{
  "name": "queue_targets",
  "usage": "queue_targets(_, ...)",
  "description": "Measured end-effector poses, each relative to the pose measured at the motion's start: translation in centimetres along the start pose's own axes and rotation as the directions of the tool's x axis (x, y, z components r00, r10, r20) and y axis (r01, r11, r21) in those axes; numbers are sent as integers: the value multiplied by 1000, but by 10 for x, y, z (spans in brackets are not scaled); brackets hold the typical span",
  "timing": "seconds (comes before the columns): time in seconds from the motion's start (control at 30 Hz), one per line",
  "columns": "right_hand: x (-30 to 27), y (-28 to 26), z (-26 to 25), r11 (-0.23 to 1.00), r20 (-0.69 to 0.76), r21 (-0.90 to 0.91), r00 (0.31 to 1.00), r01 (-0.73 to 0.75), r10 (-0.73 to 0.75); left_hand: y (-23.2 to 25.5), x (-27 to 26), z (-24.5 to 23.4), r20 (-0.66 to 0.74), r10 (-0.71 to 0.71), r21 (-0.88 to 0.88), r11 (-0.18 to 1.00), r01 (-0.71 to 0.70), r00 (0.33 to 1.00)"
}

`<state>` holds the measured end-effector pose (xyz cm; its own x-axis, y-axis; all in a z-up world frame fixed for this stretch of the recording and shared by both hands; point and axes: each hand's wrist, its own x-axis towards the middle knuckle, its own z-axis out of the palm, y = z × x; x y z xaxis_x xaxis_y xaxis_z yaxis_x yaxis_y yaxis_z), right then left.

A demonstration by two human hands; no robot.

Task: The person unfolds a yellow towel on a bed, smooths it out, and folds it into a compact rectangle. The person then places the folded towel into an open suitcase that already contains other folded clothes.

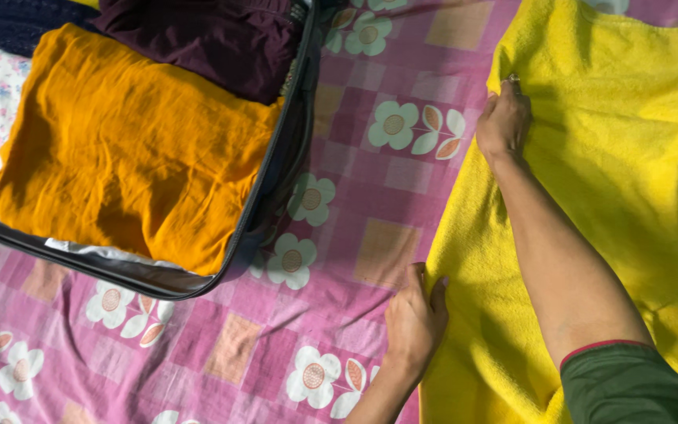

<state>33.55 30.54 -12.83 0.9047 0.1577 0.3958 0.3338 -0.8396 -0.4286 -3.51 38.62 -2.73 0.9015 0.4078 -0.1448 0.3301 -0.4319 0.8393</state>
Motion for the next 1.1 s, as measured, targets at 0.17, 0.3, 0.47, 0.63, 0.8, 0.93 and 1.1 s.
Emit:
queue_targets(0.17,-2,-87,14,953,227,162,950,-255,215,-22,6,-41,-62,-73,77,994,78,995)
queue_targets(0.3,-14,-111,-8,987,350,159,936,-29,-28,-32,2,-55,-80,-42,72,996,47,996)
queue_targets(0.47,-41,-70,-58,969,553,237,811,68,-192,-23,-16,-67,252,-158,45,987,152,955)
queue_targets(0.63,-87,-19,-87,905,664,-93,703,416,-255,-30,-61,-61,387,-35,-291,944,158,922)
queue_targets(0.8,-136,-5,-125,856,733,-57,603,514,-313,-69,-78,-65,240,-7,-108,994,34,971)
queue_targets(0.93,-187,4,-176,797,742,41,516,602,-428,-72,-92,-74,218,-183,81,982,169,959)
queue_targets(1.1,-250,0,-227,724,675,224,432,653,-599,-60,-116,-69,142,9,82,996,-21,990)
